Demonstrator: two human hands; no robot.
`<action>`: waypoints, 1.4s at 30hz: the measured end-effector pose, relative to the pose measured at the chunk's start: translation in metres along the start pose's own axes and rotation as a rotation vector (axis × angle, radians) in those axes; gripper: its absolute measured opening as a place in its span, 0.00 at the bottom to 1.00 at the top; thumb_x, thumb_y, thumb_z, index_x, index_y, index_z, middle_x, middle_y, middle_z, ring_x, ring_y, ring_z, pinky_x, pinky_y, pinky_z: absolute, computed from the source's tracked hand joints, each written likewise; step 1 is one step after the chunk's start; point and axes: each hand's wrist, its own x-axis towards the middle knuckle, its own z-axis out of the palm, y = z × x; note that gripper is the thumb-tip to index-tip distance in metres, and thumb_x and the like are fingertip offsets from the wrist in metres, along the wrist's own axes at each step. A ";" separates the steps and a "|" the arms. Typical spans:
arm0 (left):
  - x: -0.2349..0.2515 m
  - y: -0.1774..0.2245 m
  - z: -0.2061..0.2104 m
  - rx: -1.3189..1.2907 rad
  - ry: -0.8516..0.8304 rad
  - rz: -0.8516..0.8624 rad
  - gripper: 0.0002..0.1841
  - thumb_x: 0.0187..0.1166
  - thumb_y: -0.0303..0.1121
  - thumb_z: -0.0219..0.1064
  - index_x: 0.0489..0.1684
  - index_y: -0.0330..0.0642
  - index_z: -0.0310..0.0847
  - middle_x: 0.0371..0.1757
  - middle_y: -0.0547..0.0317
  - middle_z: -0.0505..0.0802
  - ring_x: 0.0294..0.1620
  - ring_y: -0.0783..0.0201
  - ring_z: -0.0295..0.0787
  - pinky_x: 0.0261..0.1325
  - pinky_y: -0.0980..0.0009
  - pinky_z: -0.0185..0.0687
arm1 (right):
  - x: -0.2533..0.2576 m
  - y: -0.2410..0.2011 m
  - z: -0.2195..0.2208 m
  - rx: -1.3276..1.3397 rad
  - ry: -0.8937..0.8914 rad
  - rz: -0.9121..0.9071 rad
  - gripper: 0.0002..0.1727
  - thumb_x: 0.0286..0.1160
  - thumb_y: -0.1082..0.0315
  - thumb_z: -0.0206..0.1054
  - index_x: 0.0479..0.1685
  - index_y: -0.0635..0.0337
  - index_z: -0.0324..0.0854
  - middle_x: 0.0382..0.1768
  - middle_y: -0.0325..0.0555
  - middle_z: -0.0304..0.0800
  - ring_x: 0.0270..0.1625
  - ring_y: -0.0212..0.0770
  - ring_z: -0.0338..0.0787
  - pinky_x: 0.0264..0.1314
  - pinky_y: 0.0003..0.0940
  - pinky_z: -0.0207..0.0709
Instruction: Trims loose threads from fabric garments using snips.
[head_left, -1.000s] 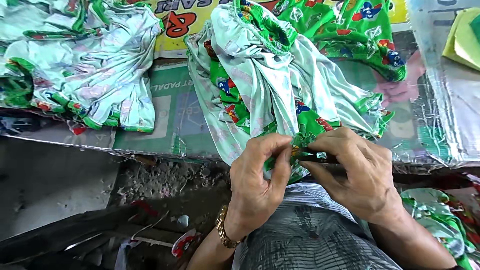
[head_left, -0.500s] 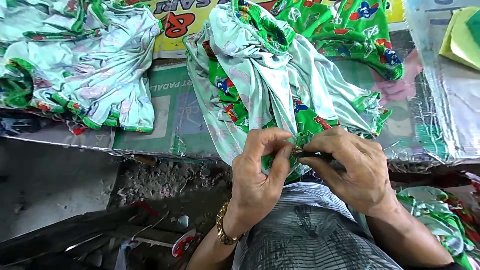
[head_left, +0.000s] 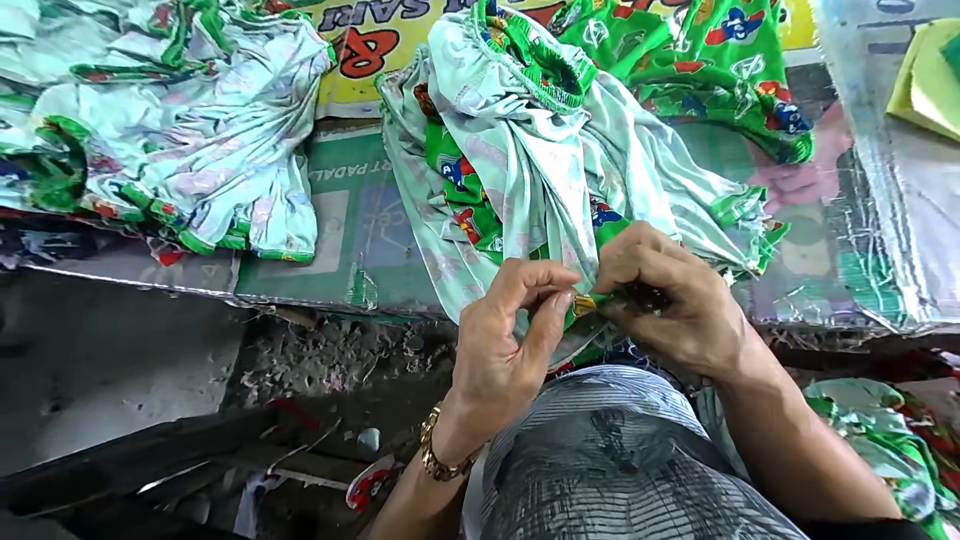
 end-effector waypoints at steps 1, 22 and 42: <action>-0.003 -0.001 -0.004 0.087 -0.043 0.023 0.09 0.84 0.29 0.65 0.57 0.40 0.83 0.45 0.65 0.91 0.44 0.76 0.88 0.50 0.77 0.87 | -0.003 0.000 0.002 -0.121 0.020 -0.044 0.04 0.68 0.73 0.71 0.39 0.59 0.86 0.50 0.42 0.81 0.45 0.25 0.83 0.41 0.14 0.80; -0.053 -0.009 0.006 0.583 0.016 0.140 0.08 0.91 0.36 0.58 0.42 0.46 0.78 0.50 0.62 0.93 0.65 0.67 0.86 0.71 0.62 0.72 | -0.048 0.007 0.026 -0.500 0.132 -0.338 0.01 0.81 0.72 0.65 0.44 0.58 0.78 0.38 0.49 0.84 0.35 0.41 0.81 0.37 0.31 0.73; -0.041 -0.010 0.025 -0.032 0.222 0.034 0.04 0.82 0.27 0.67 0.48 0.48 0.82 0.53 0.68 0.92 0.59 0.73 0.89 0.59 0.76 0.88 | -0.042 -0.005 0.031 -0.289 0.087 -0.080 0.21 0.76 0.52 0.68 0.58 0.54 0.73 0.48 0.42 0.85 0.47 0.30 0.86 0.42 0.22 0.80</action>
